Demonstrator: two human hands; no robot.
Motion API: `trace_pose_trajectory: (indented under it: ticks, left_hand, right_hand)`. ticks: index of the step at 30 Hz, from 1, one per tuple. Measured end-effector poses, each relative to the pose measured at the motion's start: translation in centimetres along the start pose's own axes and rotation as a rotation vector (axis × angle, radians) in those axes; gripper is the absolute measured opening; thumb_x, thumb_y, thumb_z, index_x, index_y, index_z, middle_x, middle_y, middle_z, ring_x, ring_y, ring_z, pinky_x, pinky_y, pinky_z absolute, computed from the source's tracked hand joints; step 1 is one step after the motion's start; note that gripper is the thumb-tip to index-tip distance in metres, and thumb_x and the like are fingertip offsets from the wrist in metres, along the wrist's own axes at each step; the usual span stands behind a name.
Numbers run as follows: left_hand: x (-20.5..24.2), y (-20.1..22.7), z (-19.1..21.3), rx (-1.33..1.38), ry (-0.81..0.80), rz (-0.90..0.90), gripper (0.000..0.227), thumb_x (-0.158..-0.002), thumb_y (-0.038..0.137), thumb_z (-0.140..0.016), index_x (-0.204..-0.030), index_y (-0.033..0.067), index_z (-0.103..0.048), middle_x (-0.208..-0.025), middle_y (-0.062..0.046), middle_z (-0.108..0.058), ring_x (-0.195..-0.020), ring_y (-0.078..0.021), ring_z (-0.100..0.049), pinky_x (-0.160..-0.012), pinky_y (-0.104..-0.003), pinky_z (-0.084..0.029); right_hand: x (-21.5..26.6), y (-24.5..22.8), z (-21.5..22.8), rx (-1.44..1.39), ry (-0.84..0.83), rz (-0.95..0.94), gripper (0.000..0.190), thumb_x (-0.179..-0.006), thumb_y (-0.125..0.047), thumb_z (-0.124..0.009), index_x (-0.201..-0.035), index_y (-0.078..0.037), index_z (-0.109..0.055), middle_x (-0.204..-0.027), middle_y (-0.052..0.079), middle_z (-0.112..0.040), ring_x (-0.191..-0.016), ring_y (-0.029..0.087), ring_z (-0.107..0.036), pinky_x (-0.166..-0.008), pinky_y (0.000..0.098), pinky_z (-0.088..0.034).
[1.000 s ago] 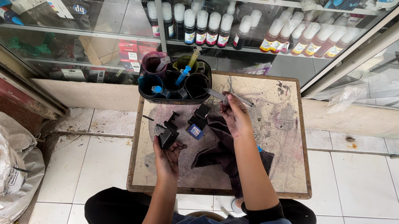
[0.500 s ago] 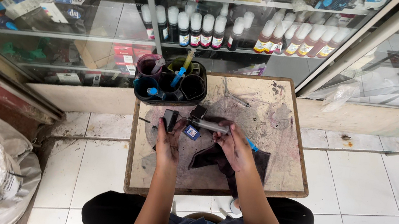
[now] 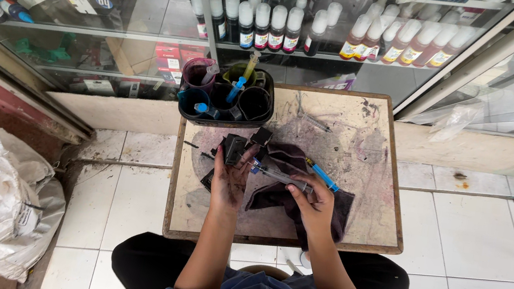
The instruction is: The person sits at a low table and uses a syringe to inject ink into several printer cartridges. They repeatedly draw ink from containers and fill each cartridge, then wipe the exterior with a cloth.
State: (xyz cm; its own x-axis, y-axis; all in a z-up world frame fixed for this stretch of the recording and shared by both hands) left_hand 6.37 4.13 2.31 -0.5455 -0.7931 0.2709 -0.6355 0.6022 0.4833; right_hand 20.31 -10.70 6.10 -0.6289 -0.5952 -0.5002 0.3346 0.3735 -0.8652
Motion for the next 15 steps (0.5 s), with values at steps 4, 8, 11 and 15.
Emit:
trace_pose_trajectory:
  ticks: [4, 8, 11, 15]
  left_hand:
    - [0.1, -0.2, -0.7, -0.022, 0.028, 0.013, 0.061, -0.101, 0.059, -0.048, -0.139, 0.0139, -0.062, -0.127, -0.025, -0.067, -0.132, -0.0299, -0.058, -0.120, -0.037, -0.036]
    - [-0.2, -0.8, -0.4, -0.046, 0.013, 0.012, 0.060, -0.101, 0.057, -0.049, -0.141, 0.0135, -0.061, -0.129, -0.027, -0.066, -0.136, -0.0319, -0.054, -0.122, -0.039, -0.030]
    - [-0.4, -1.4, 0.0, -0.059, 0.012, 0.003, 0.060, -0.102, 0.056, -0.048, -0.143, 0.0142, -0.059, -0.129, -0.028, -0.066, -0.136, -0.0322, -0.054, -0.123, -0.040, -0.029]
    - [-0.5, -1.7, 0.2, -0.058, 0.031, 0.014, 0.065, -0.101, 0.060, -0.047, -0.144, 0.0139, -0.058, -0.130, -0.027, -0.065, -0.140, -0.0334, -0.049, -0.124, -0.042, -0.026]
  right_hand:
    - [0.1, -0.4, 0.0, 0.007, 0.015, 0.002, 0.017, -0.079, -0.002, -0.083, -0.094, 0.004, -0.076, -0.086, 0.015, -0.073, -0.085, 0.025, -0.072, -0.082, 0.0374, -0.054]
    - [0.4, 0.0, 0.2, -0.018, 0.034, 0.019, 0.017, -0.079, 0.001, -0.083, -0.094, 0.005, -0.076, -0.085, 0.016, -0.073, -0.083, 0.026, -0.071, -0.079, 0.0387, -0.054]
    - [0.6, -1.0, 0.3, 0.031, 0.041, 0.047, 0.017, -0.078, 0.001, -0.083, -0.093, 0.004, -0.077, -0.084, 0.015, -0.074, -0.080, 0.026, -0.072, -0.076, 0.0372, -0.054]
    - [0.8, -2.5, -0.4, 0.069, 0.021, 0.108, 0.014, -0.081, 0.001, -0.080, -0.095, 0.002, -0.078, -0.084, 0.012, -0.075, -0.077, 0.024, -0.071, -0.072, 0.0345, -0.053]
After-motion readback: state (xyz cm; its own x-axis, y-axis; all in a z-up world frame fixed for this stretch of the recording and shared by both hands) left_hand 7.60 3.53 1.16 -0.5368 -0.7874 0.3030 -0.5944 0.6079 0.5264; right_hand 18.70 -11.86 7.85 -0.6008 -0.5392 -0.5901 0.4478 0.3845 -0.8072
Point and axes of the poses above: each hand's wrist, its own x-axis away from the middle knuckle, its own z-axis out of the back of the hand, y = z × x, the point moved 5 cm from there along -x, towards the middle knuckle
